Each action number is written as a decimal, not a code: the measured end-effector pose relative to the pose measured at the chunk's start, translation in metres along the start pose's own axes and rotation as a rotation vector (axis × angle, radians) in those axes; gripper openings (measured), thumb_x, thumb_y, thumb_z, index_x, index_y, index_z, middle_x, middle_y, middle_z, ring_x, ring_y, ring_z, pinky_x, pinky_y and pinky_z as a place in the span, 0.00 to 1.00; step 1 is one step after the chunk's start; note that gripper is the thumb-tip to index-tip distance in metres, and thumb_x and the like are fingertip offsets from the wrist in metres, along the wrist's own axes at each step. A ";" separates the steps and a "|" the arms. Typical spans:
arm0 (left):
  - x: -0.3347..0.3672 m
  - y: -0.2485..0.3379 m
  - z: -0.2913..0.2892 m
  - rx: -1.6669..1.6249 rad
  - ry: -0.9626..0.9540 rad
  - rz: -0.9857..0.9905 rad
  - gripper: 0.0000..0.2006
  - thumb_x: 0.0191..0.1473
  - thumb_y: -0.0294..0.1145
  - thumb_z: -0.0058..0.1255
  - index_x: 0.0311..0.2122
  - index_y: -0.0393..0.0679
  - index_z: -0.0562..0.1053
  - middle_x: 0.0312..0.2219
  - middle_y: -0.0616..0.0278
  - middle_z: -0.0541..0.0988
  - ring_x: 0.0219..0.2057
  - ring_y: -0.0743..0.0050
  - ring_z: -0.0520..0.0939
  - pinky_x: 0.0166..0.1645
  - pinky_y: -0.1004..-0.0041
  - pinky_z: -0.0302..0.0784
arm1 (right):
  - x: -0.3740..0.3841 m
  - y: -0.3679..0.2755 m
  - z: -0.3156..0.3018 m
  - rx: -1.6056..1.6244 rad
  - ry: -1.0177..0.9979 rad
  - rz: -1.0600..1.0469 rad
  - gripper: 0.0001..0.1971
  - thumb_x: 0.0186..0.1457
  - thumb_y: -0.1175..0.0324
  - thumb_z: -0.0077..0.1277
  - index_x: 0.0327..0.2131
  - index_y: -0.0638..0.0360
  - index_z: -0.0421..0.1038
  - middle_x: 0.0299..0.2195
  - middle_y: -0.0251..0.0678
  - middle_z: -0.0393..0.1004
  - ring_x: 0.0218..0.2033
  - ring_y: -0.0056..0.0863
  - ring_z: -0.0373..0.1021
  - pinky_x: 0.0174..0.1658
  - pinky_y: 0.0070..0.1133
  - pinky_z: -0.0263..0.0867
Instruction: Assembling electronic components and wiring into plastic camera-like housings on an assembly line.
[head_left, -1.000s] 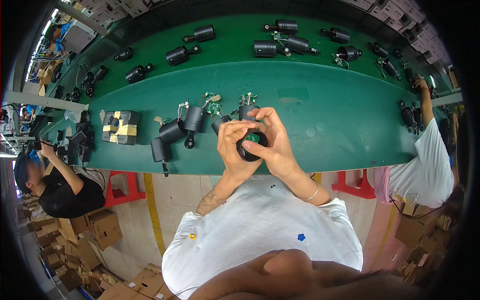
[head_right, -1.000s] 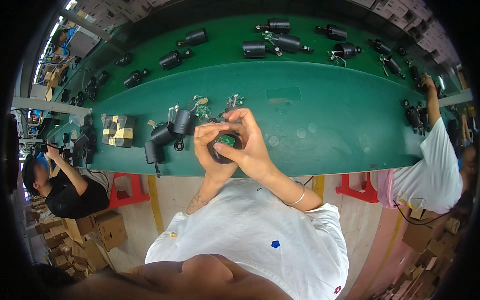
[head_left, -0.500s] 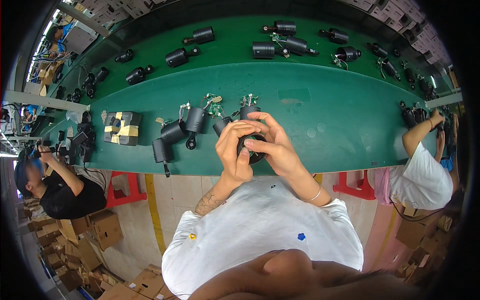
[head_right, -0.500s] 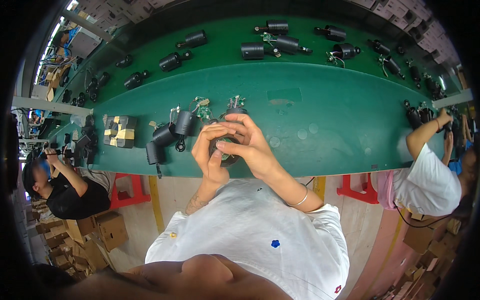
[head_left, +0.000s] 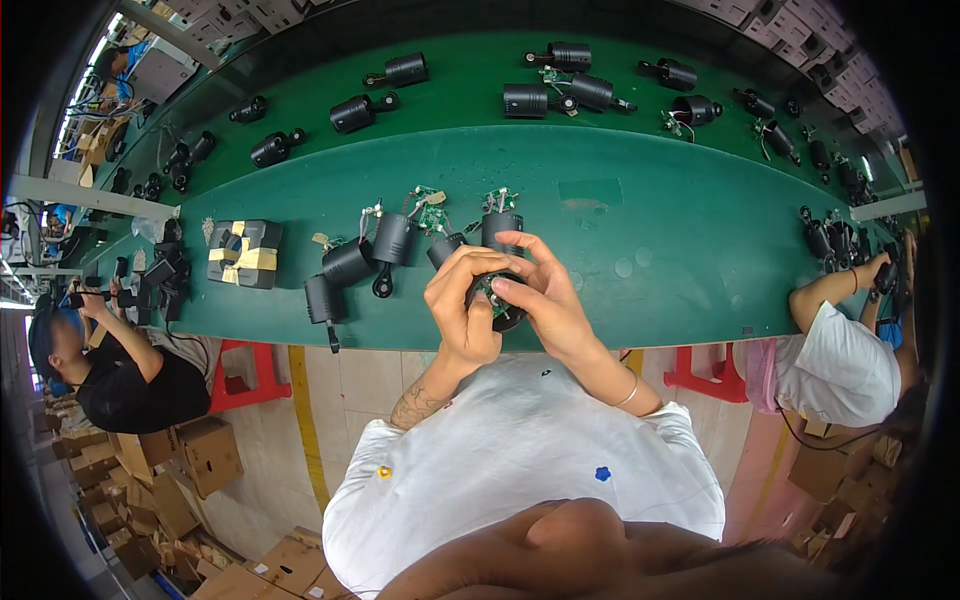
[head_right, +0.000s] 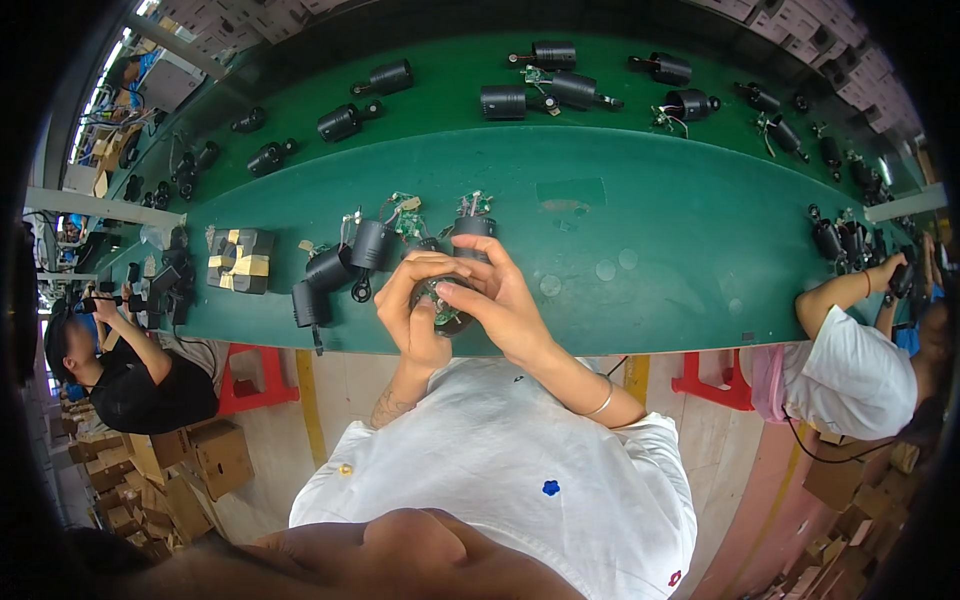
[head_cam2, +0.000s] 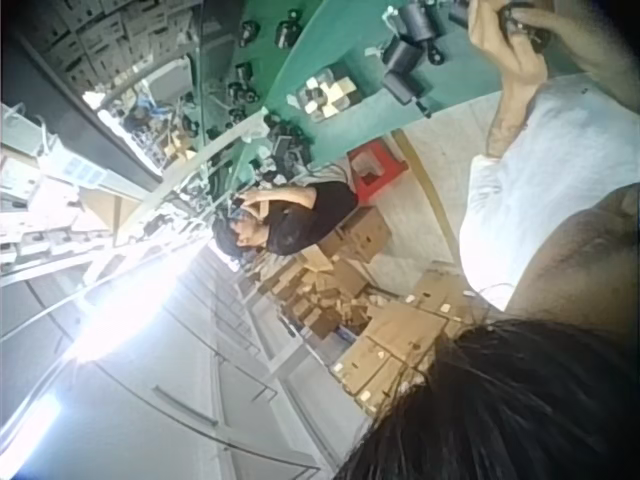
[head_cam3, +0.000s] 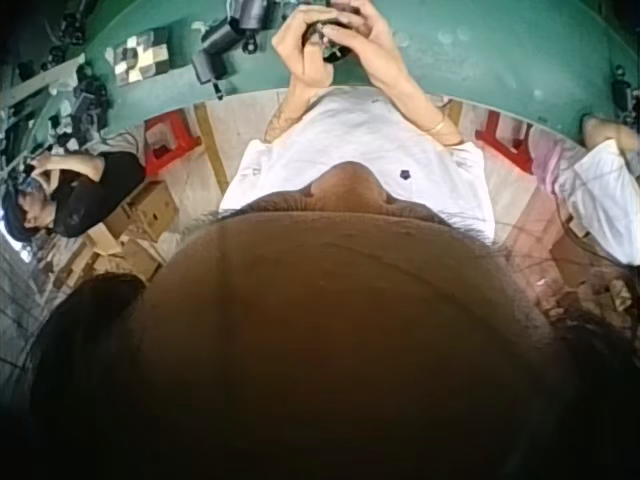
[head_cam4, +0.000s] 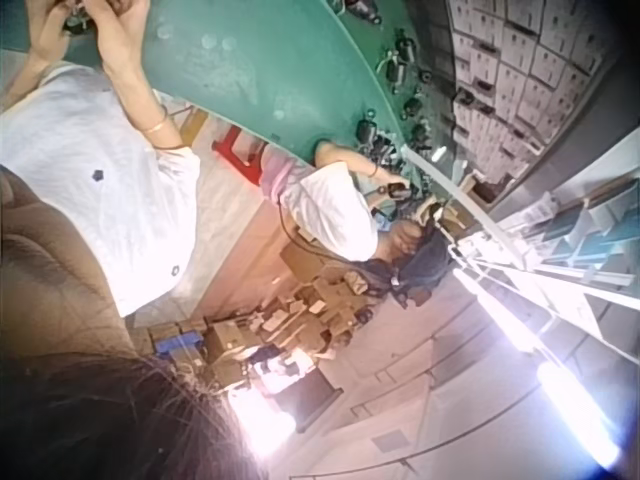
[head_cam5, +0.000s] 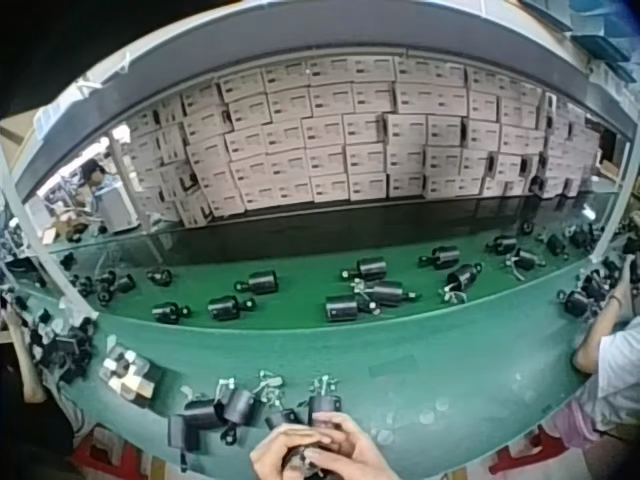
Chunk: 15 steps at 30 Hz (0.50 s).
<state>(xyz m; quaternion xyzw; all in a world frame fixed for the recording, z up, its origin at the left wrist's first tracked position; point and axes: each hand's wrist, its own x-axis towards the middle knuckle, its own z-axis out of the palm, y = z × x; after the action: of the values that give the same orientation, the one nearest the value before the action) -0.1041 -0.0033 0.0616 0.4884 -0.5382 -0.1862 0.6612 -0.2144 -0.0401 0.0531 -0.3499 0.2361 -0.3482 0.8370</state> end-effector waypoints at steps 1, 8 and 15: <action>0.000 0.000 0.000 0.008 -0.003 0.009 0.18 0.32 0.25 0.36 0.30 0.32 0.74 0.27 0.50 0.79 0.28 0.59 0.75 0.39 0.69 0.73 | 0.000 0.000 0.001 -0.003 0.005 -0.010 0.26 0.52 0.81 0.50 0.55 0.60 0.57 0.43 0.40 0.74 0.40 0.21 0.67 0.44 0.15 0.62; 0.000 -0.001 -0.002 0.039 -0.033 0.053 0.17 0.33 0.29 0.38 0.30 0.32 0.73 0.27 0.49 0.79 0.27 0.62 0.75 0.39 0.70 0.72 | -0.003 0.003 0.004 0.025 0.008 -0.084 0.26 0.52 0.83 0.46 0.55 0.58 0.54 0.43 0.43 0.73 0.39 0.20 0.67 0.45 0.15 0.61; 0.002 0.005 -0.001 0.049 -0.048 0.041 0.17 0.34 0.30 0.38 0.29 0.32 0.74 0.26 0.49 0.78 0.27 0.62 0.75 0.38 0.71 0.72 | -0.002 0.008 0.000 0.138 -0.040 -0.139 0.25 0.52 0.84 0.51 0.49 0.55 0.50 0.44 0.44 0.73 0.40 0.22 0.67 0.44 0.16 0.62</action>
<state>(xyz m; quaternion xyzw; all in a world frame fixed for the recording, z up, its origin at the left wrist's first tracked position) -0.1037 -0.0019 0.0671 0.4888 -0.5683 -0.1712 0.6394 -0.2117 -0.0344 0.0472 -0.3141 0.1698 -0.4138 0.8374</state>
